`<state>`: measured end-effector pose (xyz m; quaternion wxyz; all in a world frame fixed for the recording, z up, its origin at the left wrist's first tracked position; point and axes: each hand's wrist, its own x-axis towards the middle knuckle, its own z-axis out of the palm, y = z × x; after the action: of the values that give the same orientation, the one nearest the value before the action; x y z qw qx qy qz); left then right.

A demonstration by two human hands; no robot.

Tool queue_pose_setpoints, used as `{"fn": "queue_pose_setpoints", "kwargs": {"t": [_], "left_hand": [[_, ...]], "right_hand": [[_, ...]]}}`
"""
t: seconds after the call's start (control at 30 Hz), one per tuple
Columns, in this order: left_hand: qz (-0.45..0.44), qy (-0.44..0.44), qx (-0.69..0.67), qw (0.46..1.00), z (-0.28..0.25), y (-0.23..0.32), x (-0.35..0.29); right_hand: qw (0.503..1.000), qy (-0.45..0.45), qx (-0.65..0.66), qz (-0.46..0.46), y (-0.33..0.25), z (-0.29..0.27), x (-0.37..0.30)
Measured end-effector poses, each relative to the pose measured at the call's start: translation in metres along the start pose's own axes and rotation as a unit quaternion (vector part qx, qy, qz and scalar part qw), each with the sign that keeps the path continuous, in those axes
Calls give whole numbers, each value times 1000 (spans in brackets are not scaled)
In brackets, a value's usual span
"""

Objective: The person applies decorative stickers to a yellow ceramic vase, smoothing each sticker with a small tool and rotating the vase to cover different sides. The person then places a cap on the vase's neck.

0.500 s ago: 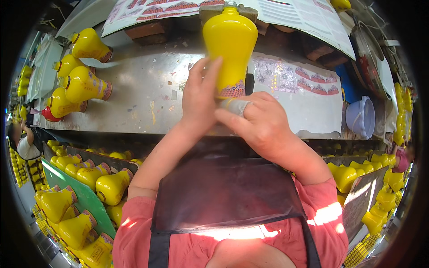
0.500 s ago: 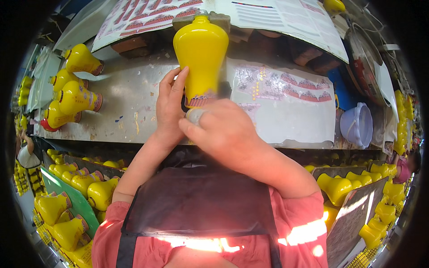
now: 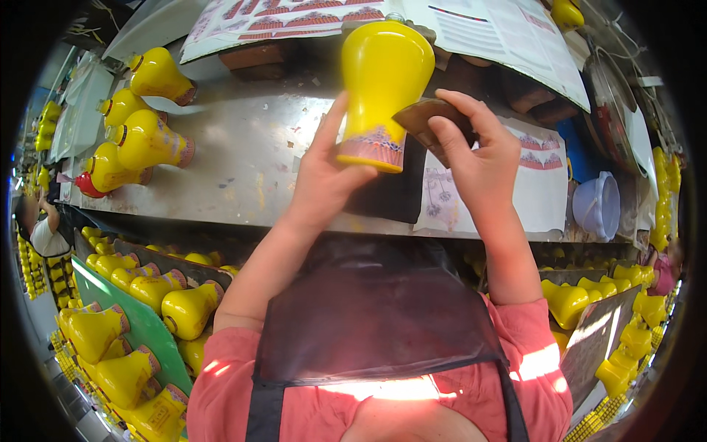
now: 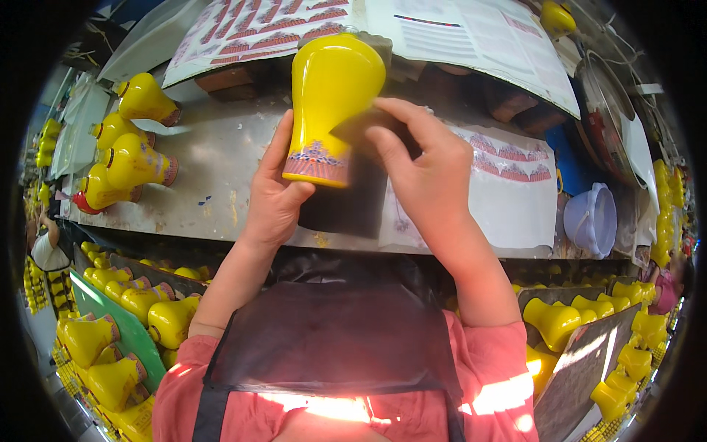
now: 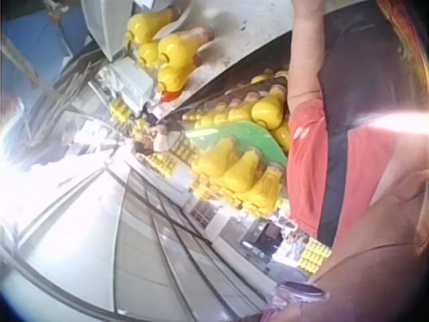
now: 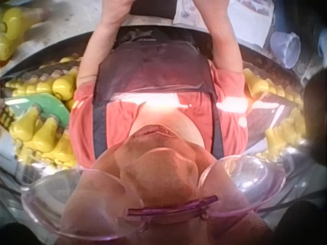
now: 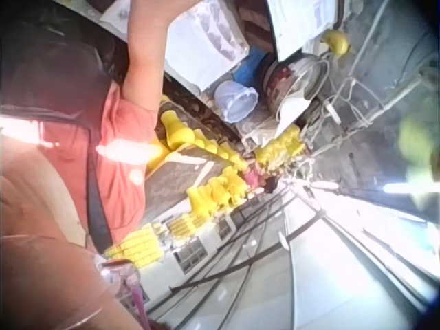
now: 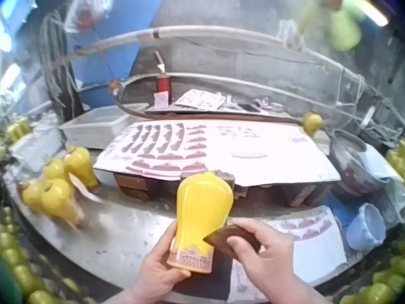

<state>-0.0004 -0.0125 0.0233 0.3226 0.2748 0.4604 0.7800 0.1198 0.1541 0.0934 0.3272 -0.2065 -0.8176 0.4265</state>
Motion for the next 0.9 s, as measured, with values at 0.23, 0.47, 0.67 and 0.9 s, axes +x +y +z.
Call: {"fn": "queue_pose_setpoints", "kwargs": {"t": [0.23, 0.47, 0.67, 0.9], "left_hand": [[-37, -25, -180, 983, 6, 4, 0], [-74, -1, -205, 976, 11, 7, 0], [-74, -7, -187, 980, 8, 4, -3], [128, -23, 561, 818, -4, -1, -3]], "right_hand": [[999, -6, 37, 25, 2, 13, -6], [993, 3, 112, 30, 3, 23, -13], [986, 116, 119, 35, 16, 31, -3], [963, -41, -65, -257, 24, 24, -54]]}}
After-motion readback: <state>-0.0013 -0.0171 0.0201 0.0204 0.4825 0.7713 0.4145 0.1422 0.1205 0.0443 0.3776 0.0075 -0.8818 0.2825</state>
